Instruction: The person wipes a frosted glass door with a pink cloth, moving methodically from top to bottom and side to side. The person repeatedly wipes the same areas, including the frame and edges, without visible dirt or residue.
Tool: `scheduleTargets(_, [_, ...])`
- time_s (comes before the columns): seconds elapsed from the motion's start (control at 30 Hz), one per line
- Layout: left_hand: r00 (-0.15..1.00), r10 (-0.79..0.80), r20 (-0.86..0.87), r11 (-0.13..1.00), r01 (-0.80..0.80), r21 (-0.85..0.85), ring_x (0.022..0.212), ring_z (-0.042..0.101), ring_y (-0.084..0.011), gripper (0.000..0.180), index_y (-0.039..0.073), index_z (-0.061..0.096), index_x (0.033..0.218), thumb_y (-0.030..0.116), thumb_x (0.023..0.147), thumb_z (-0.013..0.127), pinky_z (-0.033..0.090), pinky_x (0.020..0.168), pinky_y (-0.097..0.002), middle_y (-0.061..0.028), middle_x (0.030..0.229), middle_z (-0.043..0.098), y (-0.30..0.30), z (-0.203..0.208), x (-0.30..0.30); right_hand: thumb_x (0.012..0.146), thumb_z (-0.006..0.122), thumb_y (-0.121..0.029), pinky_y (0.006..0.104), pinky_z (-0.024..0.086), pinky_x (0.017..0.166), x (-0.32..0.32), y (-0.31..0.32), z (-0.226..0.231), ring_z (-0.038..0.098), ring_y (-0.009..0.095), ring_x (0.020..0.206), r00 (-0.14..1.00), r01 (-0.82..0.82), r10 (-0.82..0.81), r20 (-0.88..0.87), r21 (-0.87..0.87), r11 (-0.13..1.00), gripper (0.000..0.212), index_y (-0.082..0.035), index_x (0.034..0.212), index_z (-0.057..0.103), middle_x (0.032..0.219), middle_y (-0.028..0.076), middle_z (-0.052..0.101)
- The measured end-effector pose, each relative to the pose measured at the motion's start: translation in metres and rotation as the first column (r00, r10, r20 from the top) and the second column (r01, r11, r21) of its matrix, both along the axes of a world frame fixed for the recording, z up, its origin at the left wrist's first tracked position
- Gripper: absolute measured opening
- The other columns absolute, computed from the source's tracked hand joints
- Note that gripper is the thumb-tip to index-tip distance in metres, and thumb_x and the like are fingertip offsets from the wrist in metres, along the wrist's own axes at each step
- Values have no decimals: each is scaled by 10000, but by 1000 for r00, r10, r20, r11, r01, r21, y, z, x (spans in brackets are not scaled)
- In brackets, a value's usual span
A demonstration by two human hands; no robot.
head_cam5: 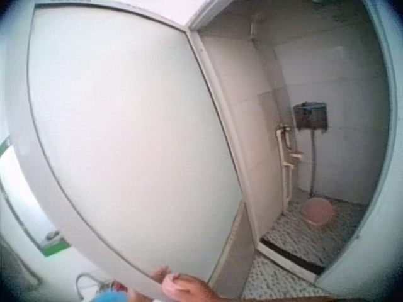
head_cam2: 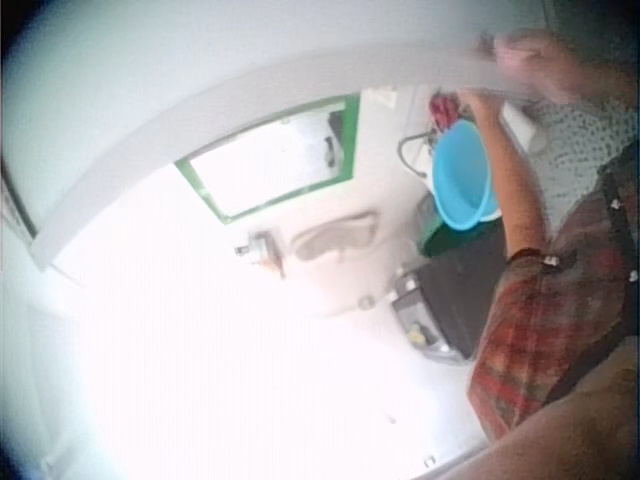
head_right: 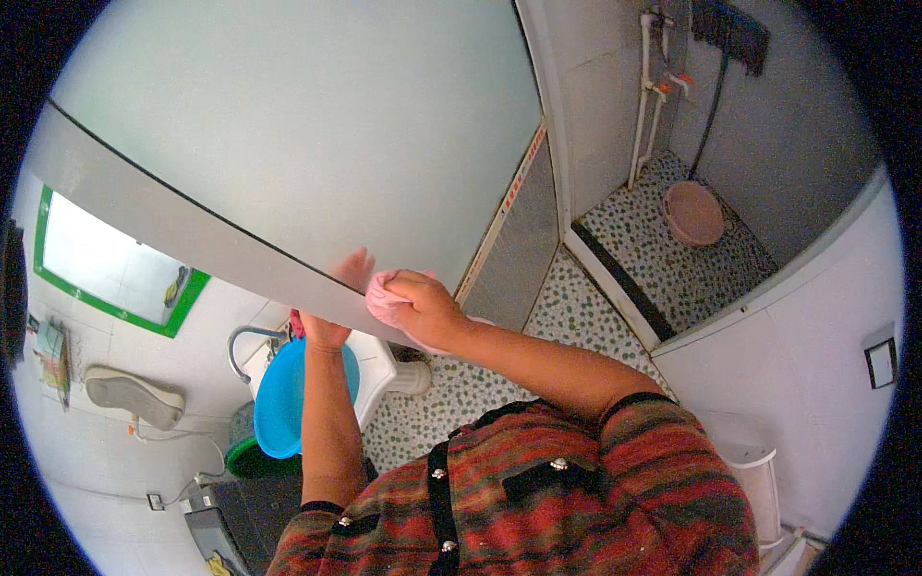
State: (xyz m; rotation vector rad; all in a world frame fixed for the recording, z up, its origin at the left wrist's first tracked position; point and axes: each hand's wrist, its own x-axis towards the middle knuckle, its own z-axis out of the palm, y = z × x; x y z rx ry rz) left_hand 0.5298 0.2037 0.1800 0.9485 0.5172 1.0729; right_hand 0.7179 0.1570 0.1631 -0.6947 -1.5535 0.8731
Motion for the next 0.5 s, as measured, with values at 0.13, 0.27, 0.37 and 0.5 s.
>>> scheduleTargets(0.13, [808,230,-542,969,-240,54,1118,446,-269,519,35,360,1277,367,881,409,354,948,-395,-131,1248,437,4,-97,-39,655,422,70,288,398,826,-2,4,-6,529,246,949,1000,3,-4,-28,-48,999,357,30,989,540,958,141,548])
scheduleTargets(0.27, [784,323,-531,928,-374,13,1051,480,-254,447,59,407,1227,347,886,423,391,898,-386,-102,1180,477,3,-121,-41,687,454,43,306,404,839,5,0,-11,533,275,951,995,-81,69,-69,-191,978,312,40,989,530,986,159,549])
scheduleTargets(0.37, [960,268,-85,947,-278,-161,1048,479,-260,426,42,422,1201,338,897,400,398,883,-390,-105,1173,480,-17,-50,6,729,490,3,339,413,842,5,-4,-4,537,307,935,989,-106,89,-120,-149,983,255,48,979,517,994,175,543])
scheduleTargets(0.5, [828,537,-161,836,-548,-32,1079,459,-256,416,37,429,1180,345,906,372,380,905,-391,-114,1191,466,-22,-76,1,723,465,9,348,392,877,-3,9,-29,501,321,1018,992,-2,-5,128,54,999,296,39,1013,520,1063,183,526])
